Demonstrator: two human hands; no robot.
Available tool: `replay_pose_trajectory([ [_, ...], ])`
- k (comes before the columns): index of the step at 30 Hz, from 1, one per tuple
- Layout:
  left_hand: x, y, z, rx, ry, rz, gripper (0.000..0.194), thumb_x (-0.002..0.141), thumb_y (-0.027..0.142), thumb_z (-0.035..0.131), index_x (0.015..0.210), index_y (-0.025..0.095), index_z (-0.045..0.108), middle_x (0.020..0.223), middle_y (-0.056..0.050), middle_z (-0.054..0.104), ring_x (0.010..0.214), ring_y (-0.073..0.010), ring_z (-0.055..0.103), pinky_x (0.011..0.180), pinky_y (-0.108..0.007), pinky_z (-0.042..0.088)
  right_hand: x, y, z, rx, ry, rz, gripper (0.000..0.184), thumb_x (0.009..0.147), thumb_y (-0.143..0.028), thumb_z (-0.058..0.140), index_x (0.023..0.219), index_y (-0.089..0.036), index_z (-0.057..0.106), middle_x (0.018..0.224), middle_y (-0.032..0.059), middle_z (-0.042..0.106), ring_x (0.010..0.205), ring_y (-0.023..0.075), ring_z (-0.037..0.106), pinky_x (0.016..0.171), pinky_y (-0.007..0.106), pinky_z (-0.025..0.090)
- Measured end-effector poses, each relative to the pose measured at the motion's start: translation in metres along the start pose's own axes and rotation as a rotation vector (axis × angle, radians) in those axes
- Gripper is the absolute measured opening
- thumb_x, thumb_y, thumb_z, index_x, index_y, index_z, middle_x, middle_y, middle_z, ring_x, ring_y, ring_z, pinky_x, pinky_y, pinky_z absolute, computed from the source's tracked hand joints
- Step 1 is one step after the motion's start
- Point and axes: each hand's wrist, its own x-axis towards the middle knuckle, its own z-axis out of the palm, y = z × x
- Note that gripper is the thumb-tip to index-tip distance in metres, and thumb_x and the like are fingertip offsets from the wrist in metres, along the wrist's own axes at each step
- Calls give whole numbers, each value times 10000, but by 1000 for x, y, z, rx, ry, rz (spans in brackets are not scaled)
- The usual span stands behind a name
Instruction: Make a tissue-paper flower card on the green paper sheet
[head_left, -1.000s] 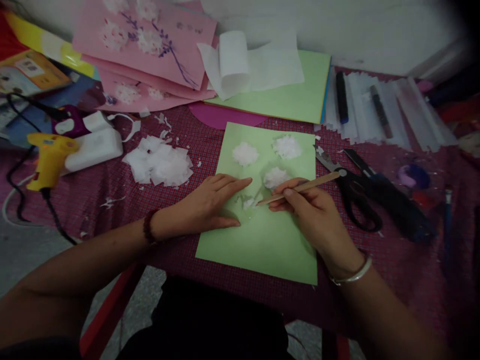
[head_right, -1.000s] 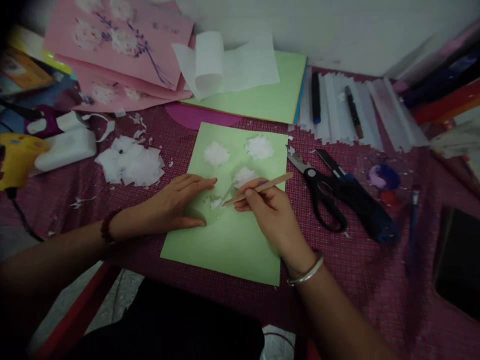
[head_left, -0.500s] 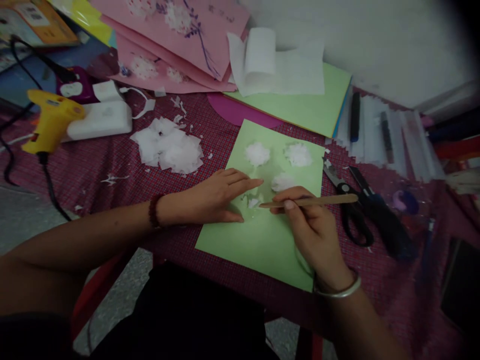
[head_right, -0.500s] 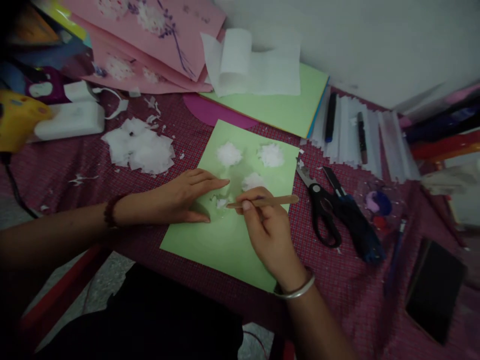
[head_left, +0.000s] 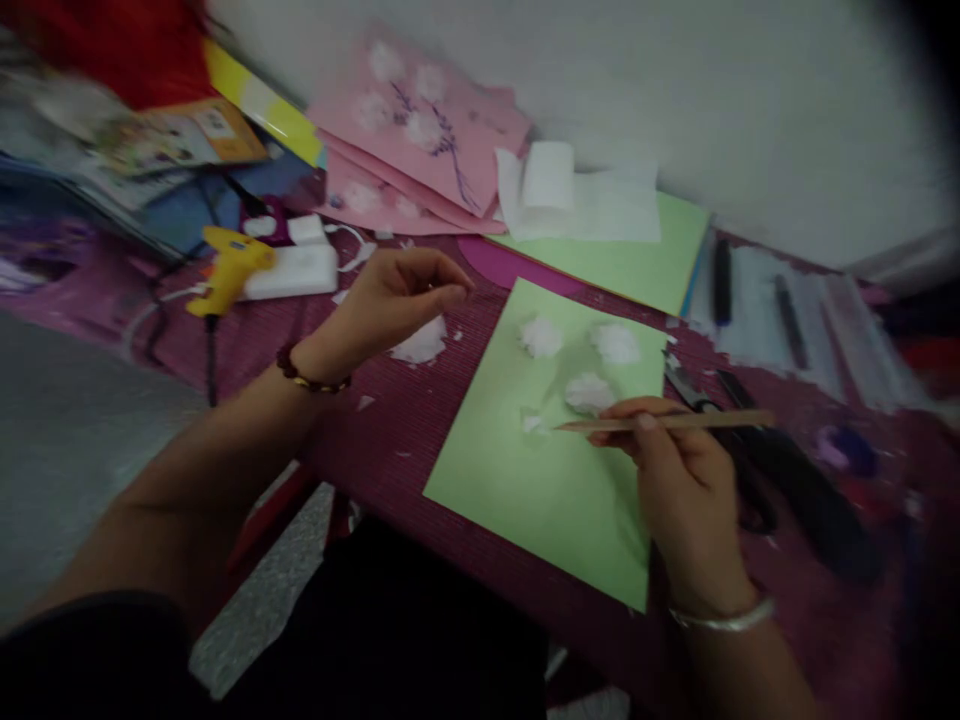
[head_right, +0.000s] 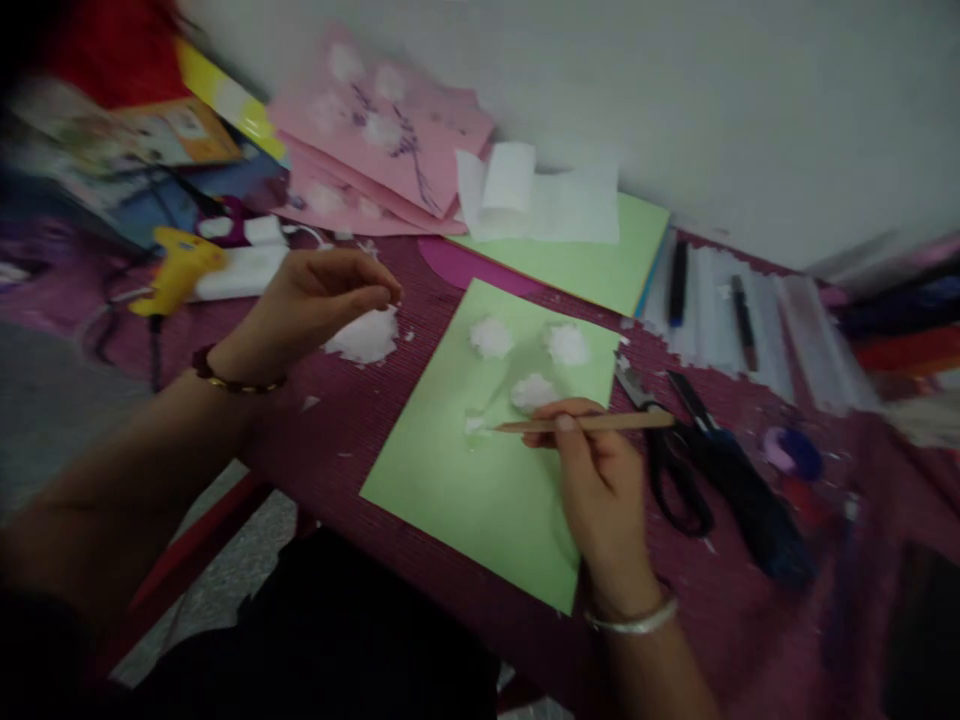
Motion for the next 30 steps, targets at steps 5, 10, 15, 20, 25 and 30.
replay_pose_trajectory([
  [5,3,16,-58,212,131,24,91,786,221,640,782,132,660,677,-6,624,582,-85,525,549,-218,408,2,9,-8,-85,16,49,181,892,-399,605,895,-246,701,901,0,666,737,148,663,719,283,535],
  [10,-8,-13,-70,642,-88,-55,105,791,199,585,801,144,674,702,-4,654,623,-109,556,585,-228,423,4,15,-11,-156,1,65,241,888,-463,589,897,-249,700,903,2,688,776,159,663,757,286,515],
  [15,7,-52,-59,871,-164,135,273,803,72,496,974,143,696,1013,-96,692,1004,-205,609,925,-374,469,5,12,-9,-136,29,62,256,867,-484,604,879,-246,696,847,7,685,756,178,660,748,309,518],
  [20,36,-66,-56,907,-387,158,241,824,87,503,905,162,717,1165,-129,646,1144,-242,567,1045,-459,389,5,5,-10,-164,42,110,203,870,-466,608,857,-288,705,855,27,697,776,212,669,788,370,511],
  [25,38,-53,-62,829,-372,150,127,806,145,578,799,165,703,1089,-100,671,1105,-207,586,995,-390,446,6,8,-13,-169,60,95,173,872,-453,603,847,-316,706,847,41,688,764,242,672,807,426,526],
  [30,30,-31,-64,619,-200,126,124,796,236,642,810,174,749,993,-91,699,940,-179,633,875,-341,499,6,10,-14,-173,56,87,187,876,-435,598,836,-291,711,852,49,687,752,227,683,762,382,554],
])
